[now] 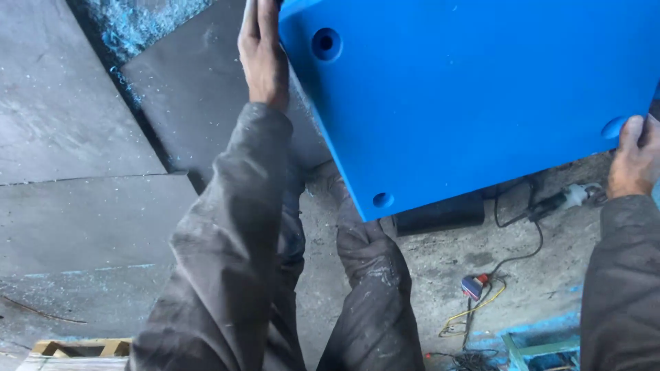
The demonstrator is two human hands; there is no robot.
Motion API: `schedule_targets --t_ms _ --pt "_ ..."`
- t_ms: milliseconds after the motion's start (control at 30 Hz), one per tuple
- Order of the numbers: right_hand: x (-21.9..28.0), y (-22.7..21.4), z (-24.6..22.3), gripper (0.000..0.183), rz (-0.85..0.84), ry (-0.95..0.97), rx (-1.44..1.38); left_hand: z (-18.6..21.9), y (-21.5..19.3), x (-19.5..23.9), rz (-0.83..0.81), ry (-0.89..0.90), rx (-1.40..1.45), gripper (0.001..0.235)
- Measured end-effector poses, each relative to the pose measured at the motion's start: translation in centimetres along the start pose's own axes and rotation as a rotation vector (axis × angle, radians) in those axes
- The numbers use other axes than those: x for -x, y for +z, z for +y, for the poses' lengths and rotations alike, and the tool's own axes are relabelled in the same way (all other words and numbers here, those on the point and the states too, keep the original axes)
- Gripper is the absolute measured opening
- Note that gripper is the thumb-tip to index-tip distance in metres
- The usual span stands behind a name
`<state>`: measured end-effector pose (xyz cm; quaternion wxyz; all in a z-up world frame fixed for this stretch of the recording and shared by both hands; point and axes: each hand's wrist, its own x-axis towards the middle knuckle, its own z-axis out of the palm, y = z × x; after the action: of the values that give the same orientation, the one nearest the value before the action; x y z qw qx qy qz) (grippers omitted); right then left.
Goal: Picking up large blue plastic panels from the floor and stacking them onto a wooden pallet.
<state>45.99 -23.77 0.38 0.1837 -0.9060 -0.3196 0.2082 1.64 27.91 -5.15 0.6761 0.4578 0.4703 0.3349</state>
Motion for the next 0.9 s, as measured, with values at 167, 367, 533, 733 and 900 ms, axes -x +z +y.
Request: schedule_targets --t_ms 167,367,533,733,900 --pt "1.7 -0.2 1.4 0.035 0.024 0.086 0.035 -2.9 0.3 -0.4 0.075 0.013 -0.001 0.028" --pt "1.2 1.8 0.6 0.043 0.124 -0.014 0.053 -2.0 -0.5 -0.8 0.005 0.143 0.005 0.028" --pt "0.8 3.1 0.9 0.050 0.295 -0.083 0.002 -1.9 -0.9 -1.1 -0.083 0.132 -0.009 0.028" --pt "0.8 3.5 1.3 0.048 0.274 -0.053 0.004 -1.5 -1.3 -0.7 -0.055 0.179 -0.025 0.032" --pt "1.5 3.6 2.4 0.047 0.308 -0.024 -0.012 -2.4 -3.4 -1.2 -0.082 0.268 -0.388 0.042"
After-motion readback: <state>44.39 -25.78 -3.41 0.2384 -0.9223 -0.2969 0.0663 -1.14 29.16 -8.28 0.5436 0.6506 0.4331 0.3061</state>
